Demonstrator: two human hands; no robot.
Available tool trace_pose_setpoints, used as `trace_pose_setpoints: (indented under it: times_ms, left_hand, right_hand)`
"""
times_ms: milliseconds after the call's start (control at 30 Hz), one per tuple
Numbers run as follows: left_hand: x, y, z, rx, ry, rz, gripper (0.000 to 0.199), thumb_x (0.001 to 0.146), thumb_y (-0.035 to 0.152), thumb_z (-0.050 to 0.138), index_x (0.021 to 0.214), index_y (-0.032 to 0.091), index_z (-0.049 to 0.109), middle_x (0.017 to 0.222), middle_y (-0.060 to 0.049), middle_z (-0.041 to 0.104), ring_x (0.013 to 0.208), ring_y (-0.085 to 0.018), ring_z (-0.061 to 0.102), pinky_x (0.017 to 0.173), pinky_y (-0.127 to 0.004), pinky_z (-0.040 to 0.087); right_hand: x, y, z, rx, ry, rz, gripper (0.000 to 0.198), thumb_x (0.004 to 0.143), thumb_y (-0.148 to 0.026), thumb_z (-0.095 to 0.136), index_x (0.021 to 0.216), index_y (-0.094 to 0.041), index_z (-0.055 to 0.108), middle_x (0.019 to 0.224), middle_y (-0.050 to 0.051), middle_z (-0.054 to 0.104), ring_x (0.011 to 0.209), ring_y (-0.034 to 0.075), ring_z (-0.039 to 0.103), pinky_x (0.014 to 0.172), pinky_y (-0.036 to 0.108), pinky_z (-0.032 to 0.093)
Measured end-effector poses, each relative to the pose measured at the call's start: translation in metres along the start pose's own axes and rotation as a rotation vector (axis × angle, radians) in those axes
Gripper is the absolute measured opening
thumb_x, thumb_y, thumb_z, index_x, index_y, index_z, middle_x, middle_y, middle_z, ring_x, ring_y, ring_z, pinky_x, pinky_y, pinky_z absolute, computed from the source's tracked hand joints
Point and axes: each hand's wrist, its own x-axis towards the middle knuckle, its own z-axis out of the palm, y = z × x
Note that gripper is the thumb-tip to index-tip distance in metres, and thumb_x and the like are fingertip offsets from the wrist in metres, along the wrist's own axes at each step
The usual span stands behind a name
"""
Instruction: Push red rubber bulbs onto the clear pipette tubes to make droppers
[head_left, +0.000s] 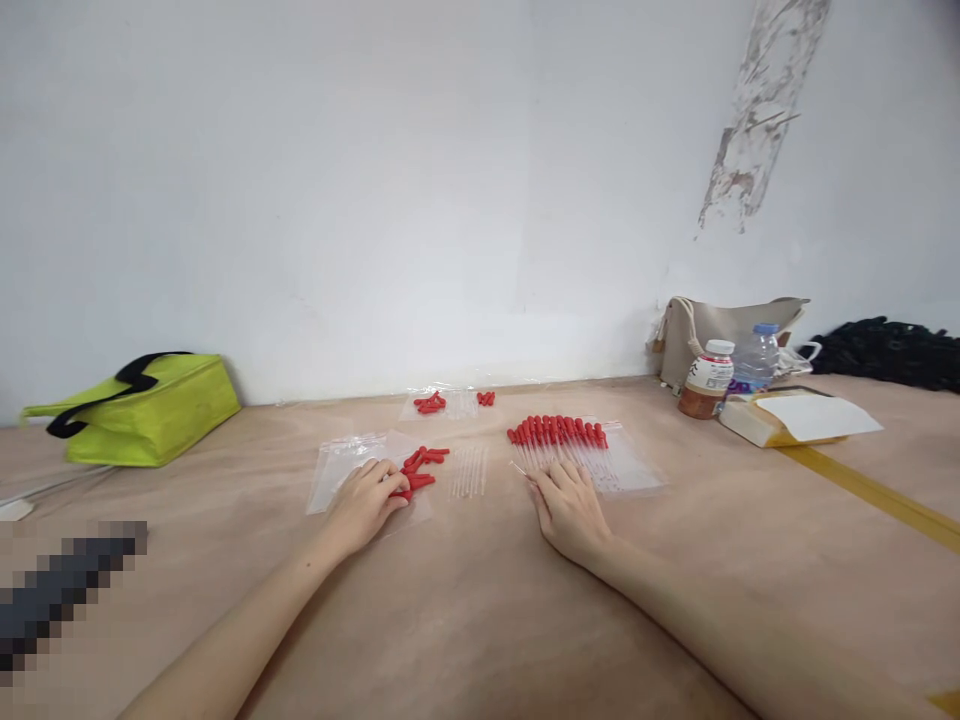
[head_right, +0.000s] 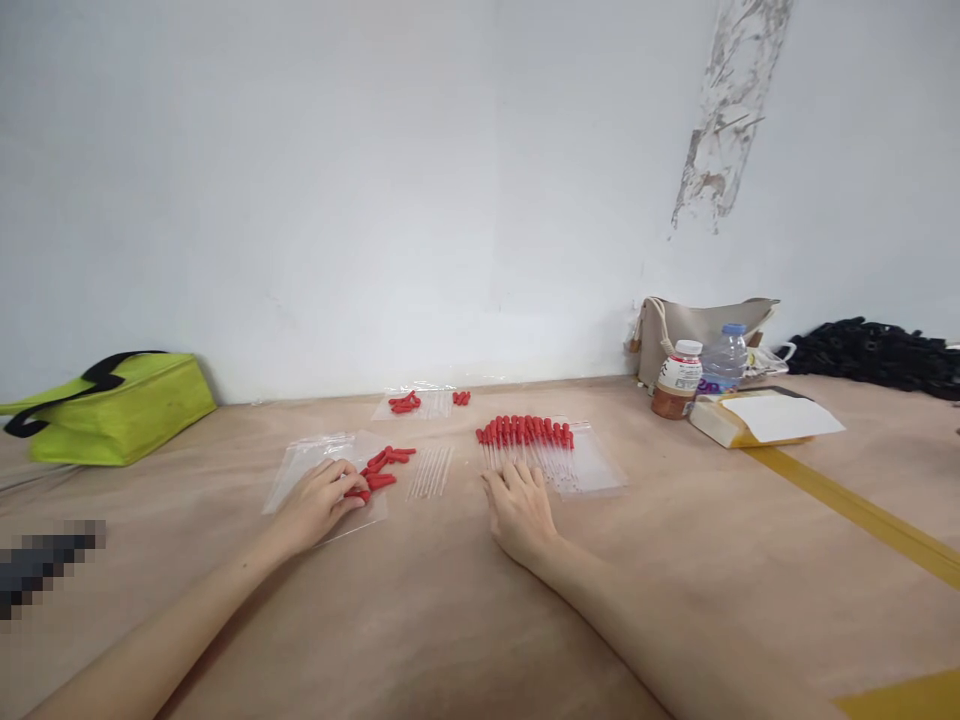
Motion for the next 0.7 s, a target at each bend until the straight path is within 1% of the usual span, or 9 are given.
trace_pose_setpoints:
  times_ms: [67, 133, 233, 300, 333, 400, 467, 600, 700]
  left_hand:
    - [0.0, 0.01, -0.001, -0.101, 0.006, -0.004, 0.007, 0.079, 0.023, 0.049, 0.077, 0.022, 0.056, 0.082, -0.002, 0.055, 0.079, -0.019, 0.048, 0.073, -0.032, 0.037]
    - [-0.001, 0.023, 0.001, -0.253, 0.015, -0.058, 0.01, 0.082, 0.026, 0.044, 0.082, 0.021, 0.052, 0.083, -0.002, 0.055, 0.078, -0.018, 0.049, 0.072, -0.031, 0.039]
    - [-0.003, 0.047, 0.009, -0.549, 0.055, -0.199, 0.014, 0.085, 0.029, 0.04, 0.094, 0.02, 0.046, 0.079, -0.001, 0.053, 0.072, -0.014, 0.051, 0.065, -0.027, 0.042]
    - [-0.004, 0.06, 0.017, -0.746, 0.07, -0.224, 0.021, 0.086, 0.029, 0.038, 0.105, 0.019, 0.041, 0.079, -0.001, 0.053, 0.072, -0.013, 0.052, 0.066, -0.026, 0.043]
    - [-0.004, 0.065, 0.021, -0.821, 0.063, -0.23, 0.022, 0.086, 0.029, 0.038, 0.106, 0.019, 0.041, 0.08, -0.001, 0.053, 0.073, -0.012, 0.053, 0.068, -0.027, 0.044]
    - [-0.005, 0.072, 0.028, -0.925, 0.014, -0.25, 0.02, 0.084, 0.03, 0.042, 0.099, 0.017, 0.047, 0.083, -0.003, 0.055, 0.077, -0.013, 0.054, 0.073, -0.029, 0.044]
    - [-0.005, 0.073, 0.033, -0.979, -0.008, -0.279, 0.016, 0.079, 0.031, 0.051, 0.086, 0.016, 0.051, 0.085, -0.003, 0.056, 0.082, -0.014, 0.055, 0.077, -0.029, 0.044]
    - [-0.006, 0.071, 0.041, -1.041, 0.003, -0.335, 0.02, 0.075, 0.031, 0.058, 0.077, 0.017, 0.044, 0.076, 0.001, 0.055, 0.074, -0.013, 0.058, 0.069, -0.026, 0.045]
    - [-0.006, 0.071, 0.042, -1.1, 0.022, -0.343, 0.021, 0.076, 0.031, 0.057, 0.08, 0.019, 0.04, 0.076, 0.002, 0.054, 0.074, -0.012, 0.06, 0.071, -0.028, 0.046]
  right_hand:
    - [-0.003, 0.0, -0.001, 0.068, 0.037, -0.008, 0.025, 0.086, -0.018, 0.035, 0.091, -0.015, 0.059, 0.079, 0.008, 0.054, 0.077, 0.018, 0.044, 0.068, 0.03, 0.026]
    - [-0.003, -0.002, -0.002, 0.136, 0.045, -0.023, 0.026, 0.087, -0.018, 0.033, 0.094, -0.015, 0.058, 0.08, 0.007, 0.054, 0.076, 0.017, 0.046, 0.069, 0.029, 0.027]
    - [-0.002, -0.008, -0.005, 0.227, 0.01, -0.062, 0.027, 0.088, -0.018, 0.031, 0.096, -0.016, 0.057, 0.083, 0.007, 0.055, 0.075, 0.014, 0.048, 0.071, 0.03, 0.026]
    - [-0.002, -0.013, -0.007, 0.276, -0.022, -0.103, 0.027, 0.088, -0.018, 0.032, 0.095, -0.017, 0.058, 0.085, 0.006, 0.056, 0.075, 0.014, 0.049, 0.072, 0.03, 0.026]
    - [-0.002, -0.016, -0.008, 0.297, -0.035, -0.13, 0.026, 0.088, -0.019, 0.033, 0.095, -0.018, 0.058, 0.085, 0.006, 0.057, 0.076, 0.013, 0.049, 0.073, 0.03, 0.026]
    - [-0.003, -0.021, -0.01, 0.328, -0.059, -0.185, 0.025, 0.087, -0.019, 0.035, 0.095, -0.018, 0.058, 0.084, 0.005, 0.058, 0.075, 0.013, 0.049, 0.074, 0.03, 0.025]
    - [-0.003, -0.025, -0.01, 0.348, -0.076, -0.211, 0.023, 0.086, -0.019, 0.036, 0.094, -0.018, 0.058, 0.082, 0.004, 0.059, 0.073, 0.012, 0.05, 0.074, 0.031, 0.025]
    - [-0.003, -0.028, -0.01, 0.377, -0.089, -0.208, 0.021, 0.086, -0.019, 0.037, 0.092, -0.018, 0.057, 0.082, 0.004, 0.059, 0.073, 0.012, 0.05, 0.075, 0.031, 0.025]
    - [-0.003, -0.027, -0.009, 0.394, -0.075, -0.202, 0.02, 0.085, -0.019, 0.038, 0.091, -0.018, 0.057, 0.082, 0.003, 0.06, 0.073, 0.011, 0.05, 0.076, 0.032, 0.024]
